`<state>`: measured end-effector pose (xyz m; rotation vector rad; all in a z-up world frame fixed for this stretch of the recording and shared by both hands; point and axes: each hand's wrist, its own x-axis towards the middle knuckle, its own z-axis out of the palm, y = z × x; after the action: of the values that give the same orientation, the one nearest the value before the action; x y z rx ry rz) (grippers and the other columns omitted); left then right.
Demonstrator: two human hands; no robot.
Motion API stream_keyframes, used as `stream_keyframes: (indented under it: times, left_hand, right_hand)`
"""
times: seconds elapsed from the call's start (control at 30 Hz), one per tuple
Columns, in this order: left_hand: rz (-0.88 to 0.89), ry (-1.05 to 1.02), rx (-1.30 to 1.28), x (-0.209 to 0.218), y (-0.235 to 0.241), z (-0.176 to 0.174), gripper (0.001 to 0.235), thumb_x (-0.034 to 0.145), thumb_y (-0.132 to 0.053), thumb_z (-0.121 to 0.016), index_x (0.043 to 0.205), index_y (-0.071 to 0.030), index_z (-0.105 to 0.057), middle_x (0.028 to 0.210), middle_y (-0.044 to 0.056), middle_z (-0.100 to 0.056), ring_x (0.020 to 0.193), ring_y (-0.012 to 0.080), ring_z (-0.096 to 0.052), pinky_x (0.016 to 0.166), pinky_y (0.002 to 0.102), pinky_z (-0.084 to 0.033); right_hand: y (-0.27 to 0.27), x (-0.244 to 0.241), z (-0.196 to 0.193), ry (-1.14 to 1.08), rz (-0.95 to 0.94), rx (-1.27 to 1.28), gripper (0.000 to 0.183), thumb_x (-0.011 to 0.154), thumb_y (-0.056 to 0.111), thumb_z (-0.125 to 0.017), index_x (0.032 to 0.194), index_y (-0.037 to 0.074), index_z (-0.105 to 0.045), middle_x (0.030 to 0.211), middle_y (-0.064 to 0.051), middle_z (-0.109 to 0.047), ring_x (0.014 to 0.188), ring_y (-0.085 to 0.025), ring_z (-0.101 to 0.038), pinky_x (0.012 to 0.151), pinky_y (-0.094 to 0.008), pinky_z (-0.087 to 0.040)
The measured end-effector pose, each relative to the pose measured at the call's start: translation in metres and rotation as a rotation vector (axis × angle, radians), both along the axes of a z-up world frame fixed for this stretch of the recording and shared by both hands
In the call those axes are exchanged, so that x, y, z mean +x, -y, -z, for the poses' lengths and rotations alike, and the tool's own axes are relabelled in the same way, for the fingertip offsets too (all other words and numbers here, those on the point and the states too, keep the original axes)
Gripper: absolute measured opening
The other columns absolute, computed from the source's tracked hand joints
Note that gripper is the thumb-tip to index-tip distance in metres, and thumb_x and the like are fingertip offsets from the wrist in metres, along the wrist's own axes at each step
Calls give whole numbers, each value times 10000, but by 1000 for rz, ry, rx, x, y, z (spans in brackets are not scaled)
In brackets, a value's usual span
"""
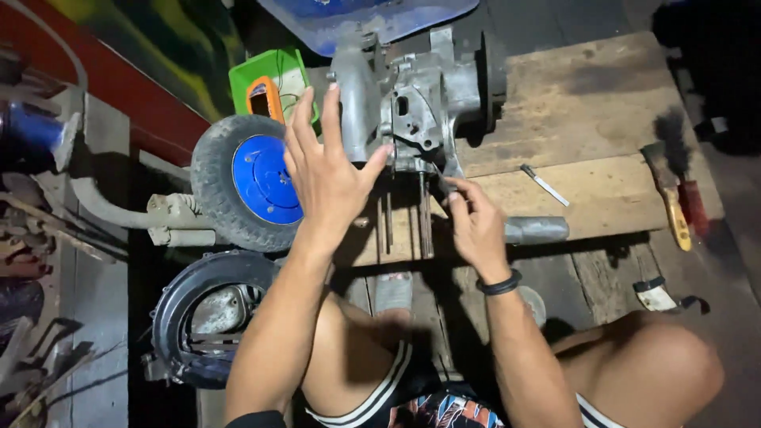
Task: Cleaning and scraping residue from a motorcycle engine casing using hand tools.
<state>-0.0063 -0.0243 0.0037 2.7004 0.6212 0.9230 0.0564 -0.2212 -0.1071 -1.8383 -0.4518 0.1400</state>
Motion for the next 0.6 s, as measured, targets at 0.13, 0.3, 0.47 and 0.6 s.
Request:
stream_keyframes:
  times: [0.13, 0.3, 0.47, 0.6]
  left_hand:
    - [43, -64, -159, 7, -14, 20, 1033, 802, -415, -903, 1585, -91, -311, 1520, 250, -408, 1365, 502, -461, 1038, 621, -438]
    - [38, -198, -418, 9, -15, 22, 1080, 860, -365, -781, 1639, -277, -39, 1424, 295, -577, 1103, 601, -627, 893, 667, -500]
    - [50, -162, -511, 8, -16, 15, 1068, 869, -285, -798, 1635, -280, -53, 1382, 368, -572, 1126, 628, -615, 899, 663, -516]
    - [78, -117, -541, 7, -23, 29, 1060, 870, -237, -794, 1639, -292, -67, 1495, 371, -474, 1201, 634, -563, 933, 672, -498]
  right_hand:
    - [17, 24, -18, 289, -42, -188, 238, 988, 146, -692, 1195, 210, -790, 925, -103, -747, 869, -328, -724, 728, -404, -568]
    - [19, 59, 8, 511, -95, -337, 144, 1026, 260, -683, 1134, 292, -773, 840, -29, -663, 874, -310, -695, 843, -425, -517]
    - [16, 68, 27, 580, -84, -417, 166, 1021, 334, -670, 1162, 390, -736, 845, 55, -577, 915, -221, -618, 973, -408, -373]
    - [11, 62, 16, 594, -93, -350, 132, 1043, 273, -655, 1130, 327, -738, 901, 17, -613, 901, -260, -612, 907, -413, -369]
